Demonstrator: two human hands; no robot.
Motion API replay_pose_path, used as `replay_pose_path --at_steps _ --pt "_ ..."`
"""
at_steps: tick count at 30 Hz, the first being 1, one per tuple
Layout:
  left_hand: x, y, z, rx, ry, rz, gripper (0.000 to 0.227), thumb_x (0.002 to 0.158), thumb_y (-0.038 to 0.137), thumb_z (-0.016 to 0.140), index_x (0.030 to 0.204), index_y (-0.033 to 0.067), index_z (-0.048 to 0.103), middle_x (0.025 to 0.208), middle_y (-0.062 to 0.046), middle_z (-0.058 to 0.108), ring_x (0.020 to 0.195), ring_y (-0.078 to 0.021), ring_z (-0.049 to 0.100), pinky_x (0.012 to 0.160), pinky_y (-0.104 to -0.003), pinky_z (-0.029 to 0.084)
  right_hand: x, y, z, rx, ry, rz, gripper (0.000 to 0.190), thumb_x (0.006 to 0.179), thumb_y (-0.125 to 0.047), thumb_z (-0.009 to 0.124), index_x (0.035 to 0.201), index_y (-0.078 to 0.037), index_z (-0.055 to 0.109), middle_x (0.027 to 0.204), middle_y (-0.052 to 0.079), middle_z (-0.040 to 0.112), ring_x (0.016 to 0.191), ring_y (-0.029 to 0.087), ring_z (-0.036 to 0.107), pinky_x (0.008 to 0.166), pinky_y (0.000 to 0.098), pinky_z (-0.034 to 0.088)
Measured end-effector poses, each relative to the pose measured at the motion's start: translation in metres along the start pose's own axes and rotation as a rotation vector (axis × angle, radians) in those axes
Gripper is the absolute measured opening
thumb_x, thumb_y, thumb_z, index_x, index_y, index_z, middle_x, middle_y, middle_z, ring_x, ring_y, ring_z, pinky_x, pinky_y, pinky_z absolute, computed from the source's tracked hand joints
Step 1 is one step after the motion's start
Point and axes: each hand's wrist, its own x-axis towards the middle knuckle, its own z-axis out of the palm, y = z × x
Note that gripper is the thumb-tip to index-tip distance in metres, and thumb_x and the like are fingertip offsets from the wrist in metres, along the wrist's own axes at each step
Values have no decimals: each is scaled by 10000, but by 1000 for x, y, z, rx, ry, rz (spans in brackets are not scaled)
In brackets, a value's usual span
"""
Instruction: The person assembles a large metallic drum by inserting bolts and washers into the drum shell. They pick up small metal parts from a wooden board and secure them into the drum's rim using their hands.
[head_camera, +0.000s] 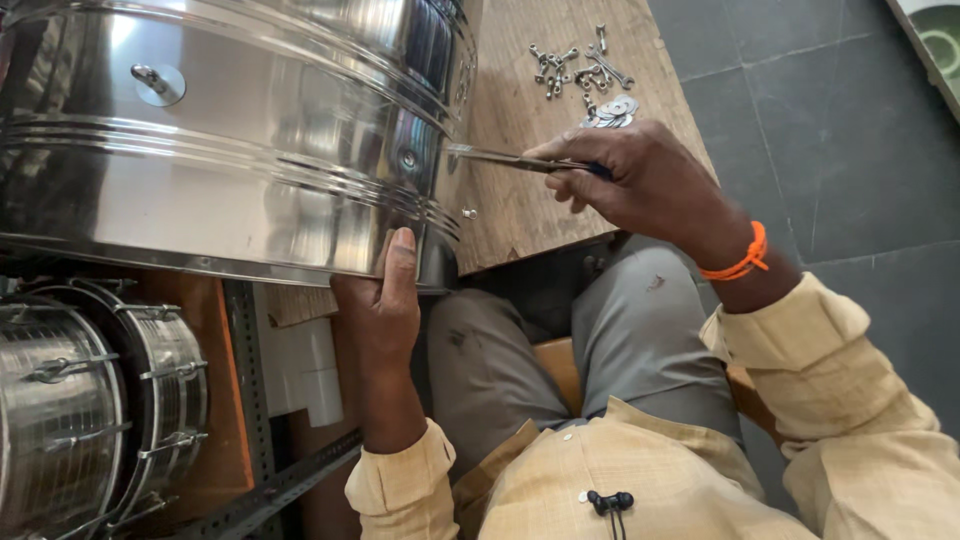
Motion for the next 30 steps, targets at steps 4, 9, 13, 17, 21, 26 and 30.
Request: replay_pose_path --at_steps 4,9,13,17,21,26,30 --pt "4 -8 4 -10 8 76 295 1054 144 575 803 -6 537 679 -29 432 628 -158 393 593 -347 360 10 -34 -5 -288 40 -239 275 973 -150 734 1240 -83 736 923 126 757 670 227 685 613 340 534" --pt "2 -9 7 -107 26 95 266 1048 124 584 819 -6 539 702 -7 447 642 -138 390 594 -336 360 23 -48 -2 -292 -25 -132 236 953 -169 729 1181 -114 758 822 95 758 581 242 693 546 350 518" --pt "0 -8 5 -61 21 8 278 1053 125 594 818 -14 541 696 -4 445 646 -126 396 595 -324 385 36 -53 -4 -355 -38 -193 221 945 -167 744 1160 -125 773 787 105 741 605 280 676 581 381 516" --pt "2 -13 7 -146 27 41 228 1038 101 607 855 -32 579 736 -4 505 682 -114 438 622 -314 414 55 -63 -9 -416 -129 -186 222 925 -157 732 1142 -122 762 765 103 742 600 269 683 581 409 518" --pt "5 -21 13 -259 64 87 128 1014 64 619 984 -59 600 836 4 580 774 -90 502 693 -294 463 49 -80 8 -715 -194 -59 160 1002 -186 670 1118 -102 743 712 128 697 599 287 686 523 415 522" --pt "9 -31 17 -265 36 60 133 1037 45 641 1060 -86 648 939 -45 666 871 -124 582 799 -311 513 6 -111 98 -1318 181 -268 391 923 -120 606 1240 104 651 738 22 617 582 119 623 465 254 481" --pt "7 -31 15 -273 46 101 222 993 47 645 1179 -75 634 1077 -48 700 995 -123 629 906 -293 525 2 -106 104 -1311 258 -295 392 943 -111 581 1269 96 643 736 12 604 563 105 595 462 247 469"
